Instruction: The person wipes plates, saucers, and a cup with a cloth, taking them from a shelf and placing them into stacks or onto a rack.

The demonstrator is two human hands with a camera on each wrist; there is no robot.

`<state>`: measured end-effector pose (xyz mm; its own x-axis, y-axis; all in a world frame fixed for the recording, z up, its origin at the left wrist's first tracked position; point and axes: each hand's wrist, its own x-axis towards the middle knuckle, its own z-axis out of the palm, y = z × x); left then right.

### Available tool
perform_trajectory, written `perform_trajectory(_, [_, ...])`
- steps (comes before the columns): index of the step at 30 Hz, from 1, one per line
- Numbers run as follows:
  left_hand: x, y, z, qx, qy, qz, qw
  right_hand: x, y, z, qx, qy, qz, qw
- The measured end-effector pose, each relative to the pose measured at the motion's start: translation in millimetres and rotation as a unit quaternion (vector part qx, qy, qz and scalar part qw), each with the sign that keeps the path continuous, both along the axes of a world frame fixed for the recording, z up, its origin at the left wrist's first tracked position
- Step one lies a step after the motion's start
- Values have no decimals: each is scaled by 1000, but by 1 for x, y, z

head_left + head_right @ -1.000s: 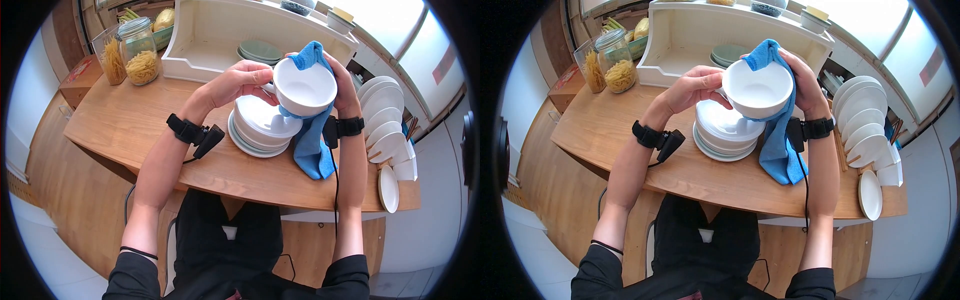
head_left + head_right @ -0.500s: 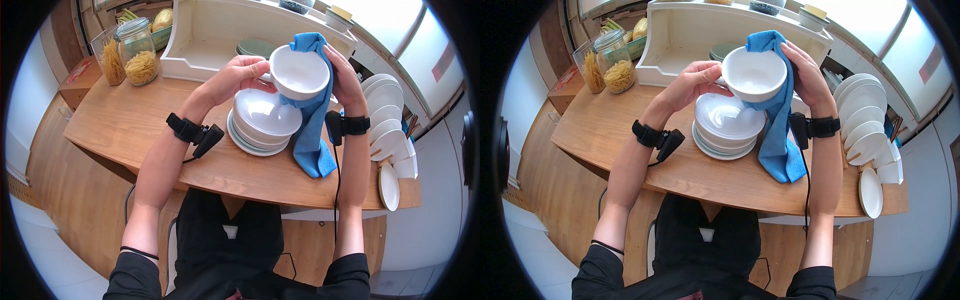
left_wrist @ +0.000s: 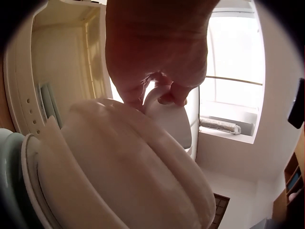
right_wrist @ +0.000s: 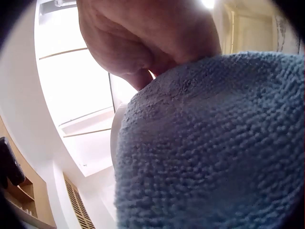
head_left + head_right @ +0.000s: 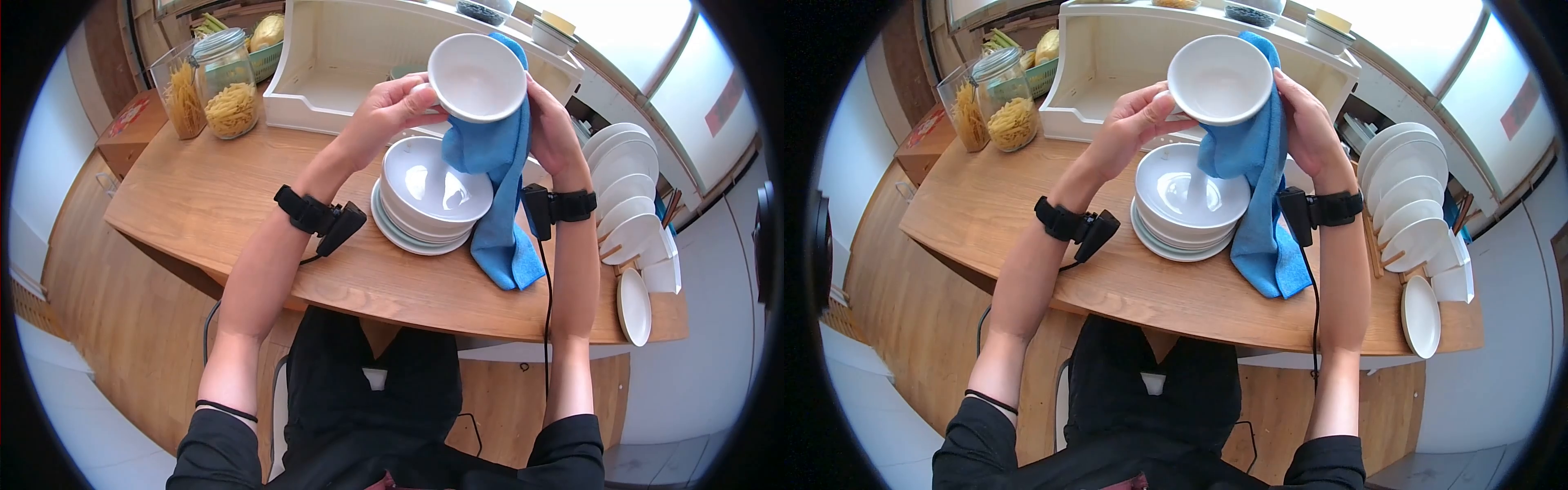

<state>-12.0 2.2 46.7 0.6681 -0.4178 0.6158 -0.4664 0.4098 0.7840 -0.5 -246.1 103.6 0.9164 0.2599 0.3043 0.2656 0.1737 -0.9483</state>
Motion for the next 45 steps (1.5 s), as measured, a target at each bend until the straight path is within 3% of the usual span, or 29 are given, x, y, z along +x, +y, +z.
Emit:
perform_trajectory(2, [1, -1, -2, 13, -17, -7, 1000, -6, 4, 1, 43, 29, 1, 999])
perform_trajectory(7, [0, -2, -3, 44, -93, 10, 995, 0, -4, -4, 22, 43, 26, 999])
perform_trajectory(12, [-3, -2, -3, 50, -89, 16, 995, -2, -3, -4, 10, 52, 27, 998])
perform_trajectory(23, [1, 0, -5, 86, -126, 46, 987, -7, -2, -5, -133, 42, -71, 988])
perform_trajectory(32, [-7, 0, 1, 80, -75, 21, 994, -13, -11, 5, -249, -20, -63, 966])
perform_trajectory(36, [-6, -1, 0, 65, -81, 8, 995, -13, -9, 9, -213, -78, -74, 971])
perform_trajectory(45, [-2, -1, -5, 49, -44, 17, 998, -8, -3, -1, -118, -13, -55, 991])
